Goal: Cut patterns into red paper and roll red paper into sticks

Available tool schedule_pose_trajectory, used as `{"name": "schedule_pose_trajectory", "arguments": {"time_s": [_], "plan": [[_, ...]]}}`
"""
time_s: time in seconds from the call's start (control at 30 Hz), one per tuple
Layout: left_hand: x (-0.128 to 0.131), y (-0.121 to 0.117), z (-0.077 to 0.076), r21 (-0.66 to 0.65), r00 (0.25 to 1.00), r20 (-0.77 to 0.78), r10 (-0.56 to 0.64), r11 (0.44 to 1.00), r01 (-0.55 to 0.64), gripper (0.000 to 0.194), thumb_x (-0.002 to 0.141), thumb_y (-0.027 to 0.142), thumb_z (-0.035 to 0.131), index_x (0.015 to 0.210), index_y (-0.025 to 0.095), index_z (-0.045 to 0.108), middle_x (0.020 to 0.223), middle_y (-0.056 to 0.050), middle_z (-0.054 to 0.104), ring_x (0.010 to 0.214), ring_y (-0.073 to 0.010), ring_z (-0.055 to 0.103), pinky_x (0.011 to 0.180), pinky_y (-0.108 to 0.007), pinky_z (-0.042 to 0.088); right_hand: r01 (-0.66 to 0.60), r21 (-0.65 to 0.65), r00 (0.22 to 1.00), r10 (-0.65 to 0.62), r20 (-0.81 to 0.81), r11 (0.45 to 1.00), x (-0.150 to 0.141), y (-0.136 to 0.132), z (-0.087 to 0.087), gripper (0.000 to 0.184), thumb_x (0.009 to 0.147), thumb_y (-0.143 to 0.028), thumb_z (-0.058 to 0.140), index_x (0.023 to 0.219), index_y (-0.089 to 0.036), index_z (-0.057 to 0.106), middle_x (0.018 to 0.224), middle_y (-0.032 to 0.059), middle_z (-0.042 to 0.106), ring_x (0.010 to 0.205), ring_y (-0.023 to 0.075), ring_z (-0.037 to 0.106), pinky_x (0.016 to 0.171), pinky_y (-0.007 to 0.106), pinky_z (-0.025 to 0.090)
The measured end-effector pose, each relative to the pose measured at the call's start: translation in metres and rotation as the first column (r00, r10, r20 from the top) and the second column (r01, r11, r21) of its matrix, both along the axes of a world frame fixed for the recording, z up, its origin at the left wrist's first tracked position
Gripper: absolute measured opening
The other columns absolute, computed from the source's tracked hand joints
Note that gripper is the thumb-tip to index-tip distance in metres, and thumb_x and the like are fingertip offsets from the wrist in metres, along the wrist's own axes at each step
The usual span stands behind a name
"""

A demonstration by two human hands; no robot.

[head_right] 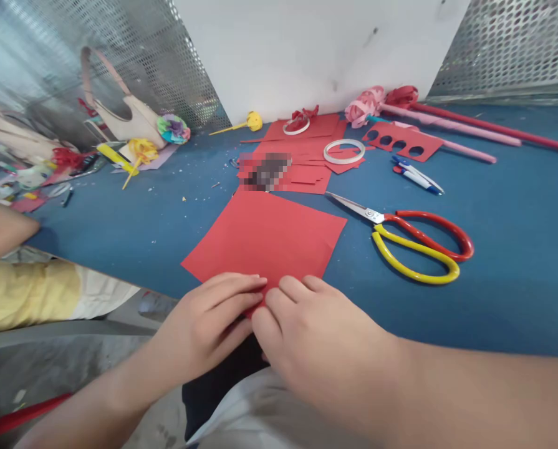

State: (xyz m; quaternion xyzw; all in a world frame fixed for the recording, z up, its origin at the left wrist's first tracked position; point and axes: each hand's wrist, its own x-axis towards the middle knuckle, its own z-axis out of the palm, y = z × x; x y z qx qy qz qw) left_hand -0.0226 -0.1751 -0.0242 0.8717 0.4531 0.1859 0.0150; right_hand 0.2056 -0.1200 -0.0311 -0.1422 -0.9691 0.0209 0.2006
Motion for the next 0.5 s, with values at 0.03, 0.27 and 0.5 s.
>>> {"name": "schedule_pose_trajectory", "arguments": {"time_s": [0.03,0.27,0.5], "plan": [[-0.002,0.002,0.002,-0.011,1.000,0.020,-0.001,1.000,0.001,0.018,0.099,0.018,0.065,0.113,0.010,0.074,0.127,-0.014,0.077,0.115,-0.0261,0.073,0.102,-0.041,0.064,-0.056,-0.019,0.998,0.056,0.019,0.998,0.003,0.000,-0.002,0.005,0.090,-0.020,0.066,0.086,-0.023,0.068,0.081,0.0055,0.068,0.070,0.0251,0.058,0.064,0.044,0.050],[-0.027,0.014,0.011,0.001,0.998,-0.065,0.017,1.000,-0.017,0.018,0.101,0.016,0.065,0.116,0.018,0.074,0.119,-0.008,0.078,0.104,-0.0243,0.072,0.091,-0.044,0.061,-0.072,-0.085,0.995,0.077,0.059,0.994,0.053,0.063,0.015,0.031,0.101,-0.009,0.042,0.092,-0.022,0.069,0.098,0.0119,0.073,0.092,0.0305,0.068,0.076,0.046,0.056],[-0.043,0.014,0.005,-0.014,0.999,-0.025,0.037,0.999,-0.037,0.017,0.100,0.013,0.066,0.112,0.018,0.076,0.117,-0.006,0.076,0.104,-0.0195,0.069,0.094,-0.037,0.057,0.116,-0.109,0.984,-0.099,0.150,0.987,0.084,0.078,0.010,0.023,0.108,-0.032,0.052,0.103,-0.023,0.073,0.111,0.0107,0.072,0.101,0.0313,0.068,0.089,0.051,0.054]]}}
